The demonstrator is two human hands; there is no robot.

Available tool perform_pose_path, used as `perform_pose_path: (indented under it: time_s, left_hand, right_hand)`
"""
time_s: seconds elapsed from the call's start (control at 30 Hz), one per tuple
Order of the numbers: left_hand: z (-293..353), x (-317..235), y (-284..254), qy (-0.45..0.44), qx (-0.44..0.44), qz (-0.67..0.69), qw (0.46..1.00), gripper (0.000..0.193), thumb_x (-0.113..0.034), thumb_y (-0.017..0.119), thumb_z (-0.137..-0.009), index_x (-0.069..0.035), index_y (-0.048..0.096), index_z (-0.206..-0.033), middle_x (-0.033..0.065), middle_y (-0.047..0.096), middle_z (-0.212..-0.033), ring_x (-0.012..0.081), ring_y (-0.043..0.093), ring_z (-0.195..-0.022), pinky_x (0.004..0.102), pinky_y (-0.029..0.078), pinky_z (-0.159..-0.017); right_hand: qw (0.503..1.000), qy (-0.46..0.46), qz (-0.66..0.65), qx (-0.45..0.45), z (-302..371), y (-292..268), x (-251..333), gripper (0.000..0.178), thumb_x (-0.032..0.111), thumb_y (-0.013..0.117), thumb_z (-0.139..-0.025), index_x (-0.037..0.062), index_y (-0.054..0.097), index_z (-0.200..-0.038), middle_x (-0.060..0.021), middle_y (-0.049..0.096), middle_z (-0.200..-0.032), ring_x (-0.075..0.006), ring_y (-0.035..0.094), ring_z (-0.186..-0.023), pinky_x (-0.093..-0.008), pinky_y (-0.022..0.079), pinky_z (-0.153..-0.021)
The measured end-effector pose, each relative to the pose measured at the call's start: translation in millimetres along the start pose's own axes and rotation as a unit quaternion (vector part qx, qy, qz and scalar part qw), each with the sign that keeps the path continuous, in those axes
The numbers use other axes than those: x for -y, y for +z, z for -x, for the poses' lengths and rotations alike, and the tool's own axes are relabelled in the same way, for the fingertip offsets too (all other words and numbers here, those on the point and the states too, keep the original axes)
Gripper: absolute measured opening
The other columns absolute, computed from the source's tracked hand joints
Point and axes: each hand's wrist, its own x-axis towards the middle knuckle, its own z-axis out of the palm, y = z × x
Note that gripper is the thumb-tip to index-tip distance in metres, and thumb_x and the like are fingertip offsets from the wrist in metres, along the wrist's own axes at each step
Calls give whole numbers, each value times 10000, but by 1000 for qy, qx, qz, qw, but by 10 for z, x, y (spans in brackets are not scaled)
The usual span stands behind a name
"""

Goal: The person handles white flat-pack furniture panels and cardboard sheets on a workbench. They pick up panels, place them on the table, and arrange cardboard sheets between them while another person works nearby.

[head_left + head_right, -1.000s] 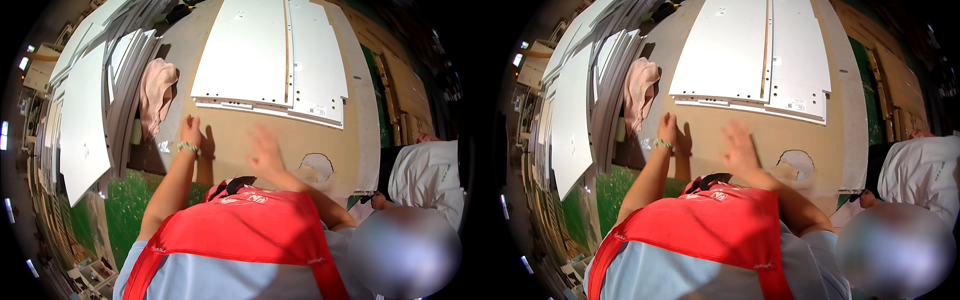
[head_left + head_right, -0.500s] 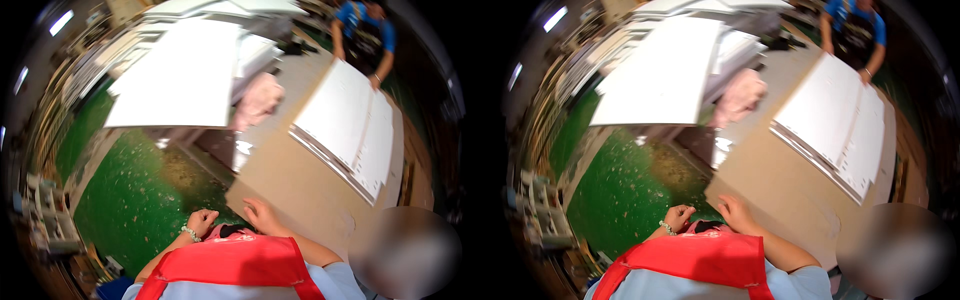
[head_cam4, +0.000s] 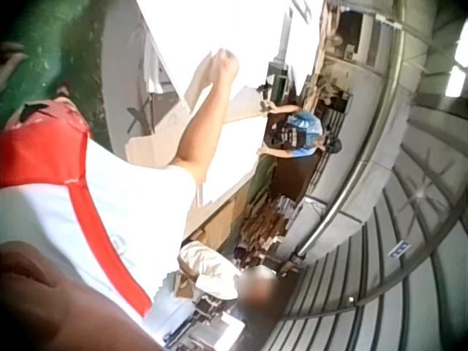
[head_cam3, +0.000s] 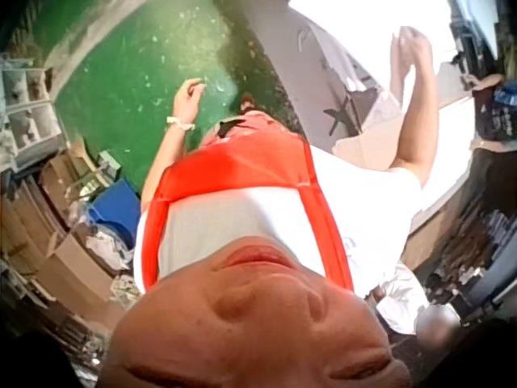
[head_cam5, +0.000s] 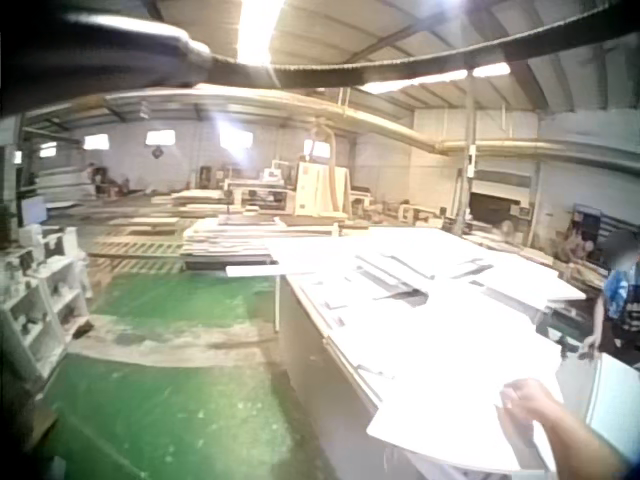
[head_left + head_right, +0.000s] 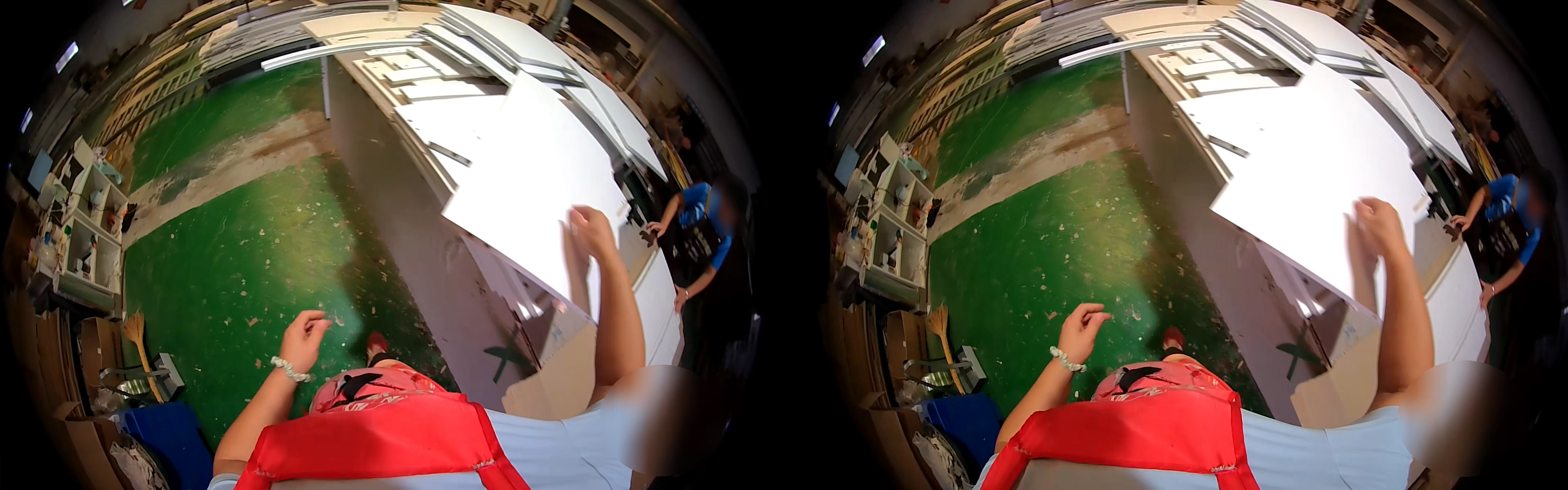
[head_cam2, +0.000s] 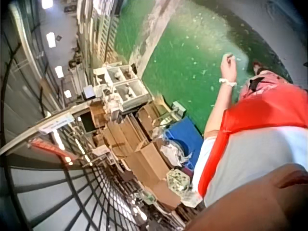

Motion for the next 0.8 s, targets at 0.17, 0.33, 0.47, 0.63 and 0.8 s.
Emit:
perform_pose_path:
  time_s: [0.17, 0.33, 0.47, 0.63, 0.8]
  left_hand:
    - [-1017, -360, -191, 39, 95, 8, 995, 245, -161, 565, -899, 21, 572, -1063, 119, 663, -950, 167, 621, -908, 290, 480, -799]
    - [-2181, -455, -671, 43, 104, -62, 992, 236, -176, 599, -878, 3, 601, -1032, 110, 661, -916, 164, 621, -858, 287, 485, -773]
    - [-2994, -275, -1273, 14, 59, -61, 996, 230, -176, 615, -869, -5, 609, -1022, 88, 657, -904, 145, 606, -834, 272, 480, -770]
    - [-4116, 47, -1848, -49, 11, -3, 999, 222, -134, 582, -884, 29, 586, -1034, 105, 666, -917, 145, 628, -863, 252, 480, -774]
    - [-5495, 152, -2068, -25, 72, 3, 997, 227, -127, 584, -882, 34, 582, -1041, 120, 667, -910, 153, 633, -858, 252, 483, -760]
  right_hand:
    - [996, 59, 72, -14, -510, 175, 46, 366, 326, 598, -790, -29, 685, -816, -188, 657, -712, -298, 649, -688, -366, 491, -664]
    - [959, 172, 223, 25, -1054, 312, 540, 455, 376, 624, -749, -78, 656, -745, -252, 643, -741, -375, 639, -732, -405, 498, -698]
    - [939, 189, 283, 43, -1537, 603, 1111, 491, 393, 638, -746, -98, 646, -770, -278, 637, -788, -401, 634, -781, -427, 500, -735]
    - [946, 132, 266, 129, -2310, 954, 2061, 430, 370, 635, -790, -34, 641, -641, -240, 587, -619, -373, 591, -600, -435, 475, -617]
    - [968, 51, 182, 167, -3326, 1308, 2937, 488, 410, 578, -854, -46, 631, -688, -226, 594, -656, -375, 574, -614, -442, 462, -629]
